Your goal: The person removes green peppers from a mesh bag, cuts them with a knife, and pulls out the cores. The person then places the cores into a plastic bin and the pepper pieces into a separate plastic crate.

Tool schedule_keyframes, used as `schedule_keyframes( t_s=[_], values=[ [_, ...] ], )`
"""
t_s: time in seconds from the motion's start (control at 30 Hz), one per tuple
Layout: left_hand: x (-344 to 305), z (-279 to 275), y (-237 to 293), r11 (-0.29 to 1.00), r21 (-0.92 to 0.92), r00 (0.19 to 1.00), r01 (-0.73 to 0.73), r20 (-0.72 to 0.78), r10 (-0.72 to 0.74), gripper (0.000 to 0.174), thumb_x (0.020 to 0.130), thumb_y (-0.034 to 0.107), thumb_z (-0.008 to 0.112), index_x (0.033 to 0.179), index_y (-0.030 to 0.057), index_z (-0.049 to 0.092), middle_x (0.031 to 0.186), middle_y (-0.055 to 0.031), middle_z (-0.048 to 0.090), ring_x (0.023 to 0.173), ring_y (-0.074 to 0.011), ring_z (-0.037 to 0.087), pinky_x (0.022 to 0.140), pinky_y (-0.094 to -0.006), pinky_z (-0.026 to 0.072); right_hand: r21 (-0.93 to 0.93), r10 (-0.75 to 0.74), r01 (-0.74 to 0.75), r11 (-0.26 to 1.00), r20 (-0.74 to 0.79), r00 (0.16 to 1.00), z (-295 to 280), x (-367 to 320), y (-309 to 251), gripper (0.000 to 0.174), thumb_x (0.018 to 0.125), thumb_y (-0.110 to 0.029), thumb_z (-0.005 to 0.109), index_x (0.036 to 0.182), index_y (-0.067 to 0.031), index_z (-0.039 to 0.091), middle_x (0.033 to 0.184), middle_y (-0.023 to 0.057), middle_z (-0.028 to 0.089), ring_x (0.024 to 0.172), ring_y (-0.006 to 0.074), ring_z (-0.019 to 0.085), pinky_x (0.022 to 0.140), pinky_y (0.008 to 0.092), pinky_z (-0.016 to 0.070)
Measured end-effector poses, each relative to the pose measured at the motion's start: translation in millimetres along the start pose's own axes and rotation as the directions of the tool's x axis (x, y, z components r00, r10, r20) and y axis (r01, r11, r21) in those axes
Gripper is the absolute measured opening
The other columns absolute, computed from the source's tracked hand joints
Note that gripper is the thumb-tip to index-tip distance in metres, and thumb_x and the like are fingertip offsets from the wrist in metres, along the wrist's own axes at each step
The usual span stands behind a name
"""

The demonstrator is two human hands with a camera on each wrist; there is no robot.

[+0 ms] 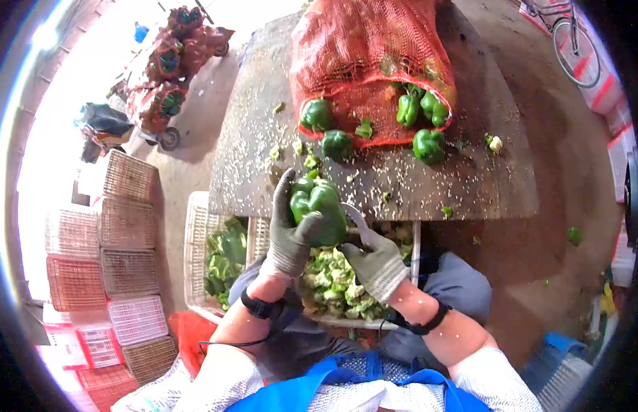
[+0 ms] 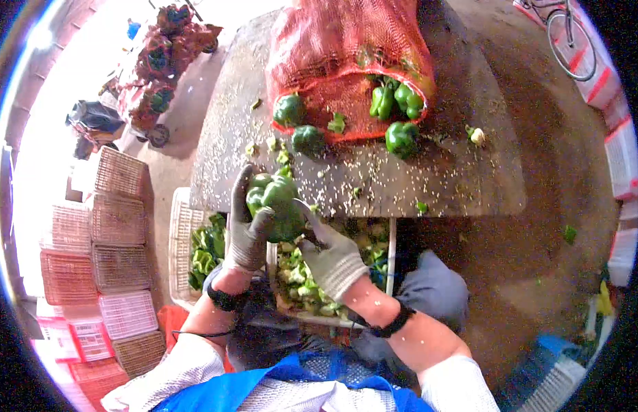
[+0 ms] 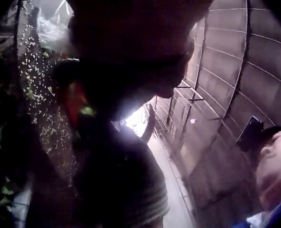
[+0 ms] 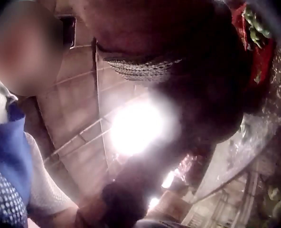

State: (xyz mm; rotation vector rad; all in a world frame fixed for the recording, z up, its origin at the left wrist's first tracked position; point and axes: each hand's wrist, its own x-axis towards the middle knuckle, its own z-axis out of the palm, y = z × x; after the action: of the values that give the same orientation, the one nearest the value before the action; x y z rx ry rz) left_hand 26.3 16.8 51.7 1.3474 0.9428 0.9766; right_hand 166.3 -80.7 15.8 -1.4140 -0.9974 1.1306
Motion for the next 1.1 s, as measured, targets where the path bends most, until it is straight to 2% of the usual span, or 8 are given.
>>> schedule_keyframes(
  t_s=[0.07, 0.2, 0.33, 0.5, 0.63, 0.7, 0.83, 1.1],
  values=[
    [-6, -5, -17, 0.951, 0.27, 0.989, -0.148, 0.014, 0.15, 0.089, 0.07, 0.017, 0.085, 0.143, 0.0052, 0.035, 0.13, -0.0103, 0.051, 0.118, -0.0214, 0.052, 0.102, -0.036, 0.044, 0.01, -0.083, 0.084, 0.996, -0.053, 0.995, 17, 1, 25, 0.053, 0.089, -0.004, 0.063, 0.14, -0.01, 0.049, 0.097, 0.0067, 0.071, 0.081, 0.0072, 0.059, 0.072, 0.0244, 0.0498],
    [-2, -8, -22, 0.688, 0.57, 0.886, -0.448, 0.178, 0.429, 0.087, 0.064, 0.012, 0.089, 0.137, 0.0039, 0.042, 0.128, -0.01, 0.053, 0.115, -0.0206, 0.053, 0.101, -0.0351, 0.0449, -0.135, -0.055, 0.05, 0.99, -0.039, 0.998, 18, 2, 28, 0.025, 0.089, -0.006, 0.063, 0.114, -0.0028, 0.063, 0.096, 0.0119, 0.07, 0.086, 0.0168, 0.066, 0.079, 0.03, 0.0522],
    [-4, -6, -50, 0.971, 0.154, 0.981, -0.182, 0.093, 0.169, 0.079, 0.064, 0.019, 0.09, 0.129, 0.0019, 0.048, 0.121, -0.0128, 0.054, 0.111, -0.0243, 0.054, 0.098, -0.0366, 0.0456, -0.216, -0.091, 0.073, 0.974, -0.078, 0.993, 31, 8, 28, 0.027, 0.09, -0.008, 0.059, 0.116, -0.0059, 0.062, 0.105, 0.0166, 0.069, 0.096, 0.0285, 0.066, 0.084, 0.0357, 0.0512],
    [-18, -18, -53, 0.989, 0.089, 0.988, 0.115, 0.095, -0.123, 0.076, 0.07, 0.009, 0.087, 0.133, 0.0028, 0.045, 0.122, -0.0106, 0.057, 0.108, -0.018, 0.057, 0.096, -0.0324, 0.0496, -0.292, -0.022, 0.014, 0.956, -0.022, 1.0, 43, 16, 44, 0.034, 0.089, -0.01, 0.059, 0.123, -0.0084, 0.059, 0.11, 0.018, 0.067, 0.103, 0.0306, 0.065, 0.088, 0.0376, 0.0503],
    [-9, -21, -26, 0.987, -0.12, 0.992, 0.107, -0.059, -0.114, 0.078, 0.071, 0.006, 0.085, 0.135, 0.0029, 0.041, 0.123, -0.0097, 0.052, 0.107, -0.0186, 0.056, 0.095, -0.031, 0.0498, -0.36, -0.059, 0.061, 0.931, 0.017, 0.998, 50, 28, 41, 0.047, 0.084, -0.009, 0.062, 0.13, -0.0091, 0.056, 0.105, 0.0226, 0.066, 0.098, 0.0371, 0.066, 0.085, 0.0407, 0.0521],
    [1, -39, -40, 0.973, 0.215, 0.991, -0.079, -0.093, 0.101, 0.081, 0.07, 0.016, 0.087, 0.134, 0.002, 0.041, 0.124, -0.0124, 0.051, 0.112, -0.0228, 0.053, 0.097, -0.0355, 0.0477, -0.132, -0.021, 0.023, 0.991, 0.015, 1.0, 48, 31, 12, 0.051, 0.08, -0.007, 0.06, 0.131, -0.0078, 0.055, 0.105, 0.0245, 0.066, 0.097, 0.0411, 0.064, 0.084, 0.0417, 0.0524],
    [5, -46, -40, 0.627, 0.681, 0.9, -0.378, 0.113, 0.42, 0.081, 0.067, 0.026, 0.088, 0.132, 0.002, 0.046, 0.124, -0.0183, 0.051, 0.112, -0.0331, 0.054, 0.096, -0.0418, 0.0465, -0.279, -0.022, 0.022, 0.96, 0.004, 1.0, 44, 27, 15, 0.049, 0.079, -0.008, 0.062, 0.128, -0.0055, 0.058, 0.1, 0.0253, 0.067, 0.094, 0.042, 0.065, 0.081, 0.0413, 0.0533],
    [4, -19, -25, 0.53, 0.682, 0.855, -0.503, 0.302, 0.422, 0.077, 0.06, 0.018, 0.089, 0.127, 0.0056, 0.053, 0.126, -0.0215, 0.051, 0.114, -0.041, 0.051, 0.096, -0.045, 0.046, -0.305, -0.082, 0.09, 0.948, 0.039, 0.996, 35, 20, 28, 0.051, 0.075, -0.008, 0.065, 0.125, -0.0064, 0.056, 0.094, 0.0257, 0.067, 0.088, 0.0443, 0.064, 0.073, 0.0468, 0.0532]
  ],
)
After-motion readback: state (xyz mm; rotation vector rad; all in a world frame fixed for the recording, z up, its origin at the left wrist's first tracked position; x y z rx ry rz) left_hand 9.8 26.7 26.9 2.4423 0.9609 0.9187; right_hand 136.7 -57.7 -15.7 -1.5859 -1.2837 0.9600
